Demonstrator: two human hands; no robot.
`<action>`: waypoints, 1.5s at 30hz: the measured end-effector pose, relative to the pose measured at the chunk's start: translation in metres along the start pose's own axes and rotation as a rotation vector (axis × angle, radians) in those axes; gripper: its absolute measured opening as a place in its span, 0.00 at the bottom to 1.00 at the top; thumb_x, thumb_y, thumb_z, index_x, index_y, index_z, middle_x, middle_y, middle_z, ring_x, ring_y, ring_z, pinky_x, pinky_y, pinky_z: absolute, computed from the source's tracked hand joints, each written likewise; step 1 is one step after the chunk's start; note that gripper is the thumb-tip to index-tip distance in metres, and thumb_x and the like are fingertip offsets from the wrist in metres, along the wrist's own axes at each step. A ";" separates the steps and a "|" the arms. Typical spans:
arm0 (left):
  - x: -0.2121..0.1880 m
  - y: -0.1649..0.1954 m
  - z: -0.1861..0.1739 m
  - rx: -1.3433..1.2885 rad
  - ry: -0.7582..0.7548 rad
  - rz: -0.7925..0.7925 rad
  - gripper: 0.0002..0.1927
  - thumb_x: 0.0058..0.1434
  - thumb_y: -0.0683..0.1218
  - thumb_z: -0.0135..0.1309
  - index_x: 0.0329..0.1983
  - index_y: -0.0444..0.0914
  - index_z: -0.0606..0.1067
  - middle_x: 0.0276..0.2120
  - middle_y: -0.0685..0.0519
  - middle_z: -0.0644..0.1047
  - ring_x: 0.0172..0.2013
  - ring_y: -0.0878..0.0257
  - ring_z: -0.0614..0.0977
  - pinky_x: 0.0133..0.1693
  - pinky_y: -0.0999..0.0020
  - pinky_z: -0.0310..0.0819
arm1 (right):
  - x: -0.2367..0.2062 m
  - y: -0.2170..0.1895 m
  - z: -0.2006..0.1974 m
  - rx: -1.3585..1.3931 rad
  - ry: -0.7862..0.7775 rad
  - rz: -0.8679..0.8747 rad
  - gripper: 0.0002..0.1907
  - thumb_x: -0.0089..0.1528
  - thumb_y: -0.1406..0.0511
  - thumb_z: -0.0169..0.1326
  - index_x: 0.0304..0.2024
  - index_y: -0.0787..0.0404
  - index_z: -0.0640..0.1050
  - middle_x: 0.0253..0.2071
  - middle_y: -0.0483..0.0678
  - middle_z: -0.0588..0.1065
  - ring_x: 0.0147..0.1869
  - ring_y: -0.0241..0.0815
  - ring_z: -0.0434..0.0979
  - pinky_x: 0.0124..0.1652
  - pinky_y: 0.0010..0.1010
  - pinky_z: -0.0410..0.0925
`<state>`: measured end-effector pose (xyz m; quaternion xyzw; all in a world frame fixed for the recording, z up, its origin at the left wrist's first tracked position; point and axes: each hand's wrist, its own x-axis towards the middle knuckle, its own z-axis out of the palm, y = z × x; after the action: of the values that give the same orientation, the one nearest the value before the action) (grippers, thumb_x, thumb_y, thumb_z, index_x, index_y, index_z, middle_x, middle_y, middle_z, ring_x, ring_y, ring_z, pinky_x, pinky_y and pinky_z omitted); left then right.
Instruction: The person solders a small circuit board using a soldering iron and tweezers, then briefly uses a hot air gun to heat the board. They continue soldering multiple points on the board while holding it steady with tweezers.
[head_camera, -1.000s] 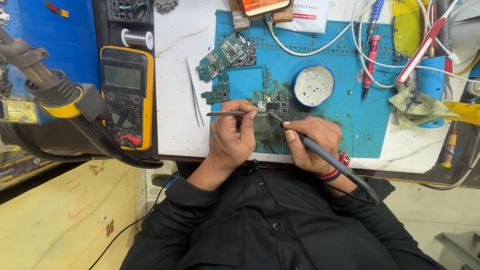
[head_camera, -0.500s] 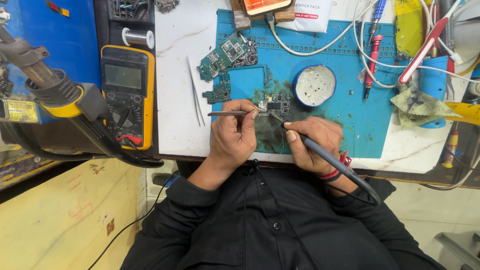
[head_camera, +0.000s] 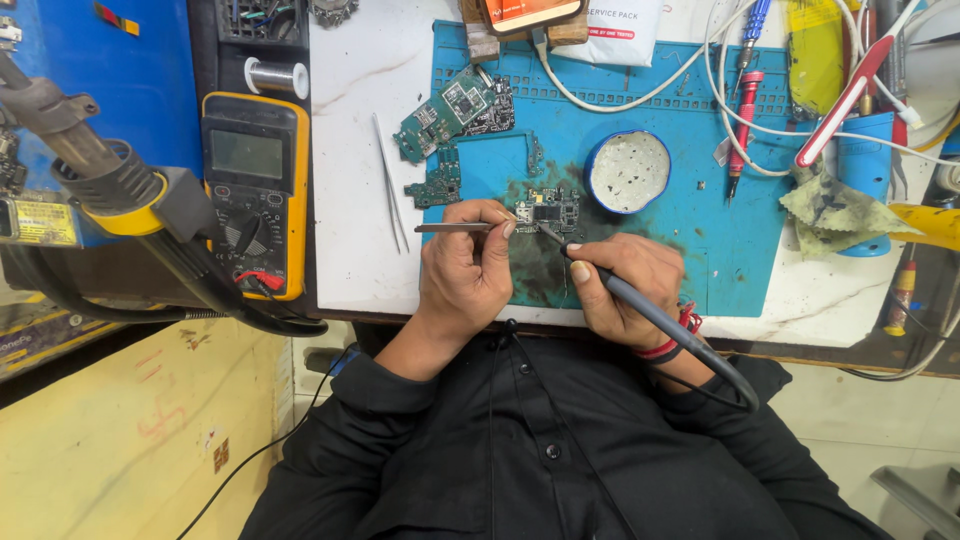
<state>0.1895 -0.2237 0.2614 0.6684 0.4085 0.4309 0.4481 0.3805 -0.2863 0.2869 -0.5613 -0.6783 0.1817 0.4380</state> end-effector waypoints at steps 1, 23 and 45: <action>0.000 0.000 0.000 -0.002 0.000 -0.008 0.07 0.72 0.36 0.54 0.49 0.35 0.68 0.41 0.50 0.79 0.32 0.69 0.81 0.33 0.75 0.76 | 0.000 0.000 0.000 0.000 -0.002 -0.001 0.04 0.63 0.71 0.58 0.40 0.64 0.77 0.26 0.49 0.75 0.26 0.45 0.74 0.30 0.33 0.66; 0.001 0.000 0.000 -0.001 -0.005 -0.017 0.07 0.73 0.37 0.53 0.49 0.35 0.68 0.40 0.50 0.79 0.32 0.69 0.81 0.33 0.76 0.76 | 0.001 0.001 0.000 0.008 -0.005 -0.006 0.04 0.64 0.71 0.58 0.40 0.64 0.78 0.26 0.49 0.75 0.26 0.45 0.75 0.30 0.33 0.66; 0.000 0.001 0.000 -0.011 -0.003 -0.025 0.08 0.72 0.36 0.53 0.49 0.35 0.68 0.40 0.50 0.79 0.32 0.70 0.81 0.33 0.76 0.76 | 0.000 0.001 0.000 0.002 -0.009 -0.009 0.04 0.63 0.71 0.59 0.40 0.64 0.77 0.27 0.50 0.76 0.27 0.46 0.76 0.30 0.33 0.67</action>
<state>0.1899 -0.2240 0.2620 0.6614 0.4136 0.4266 0.4577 0.3808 -0.2864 0.2860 -0.5569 -0.6825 0.1831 0.4364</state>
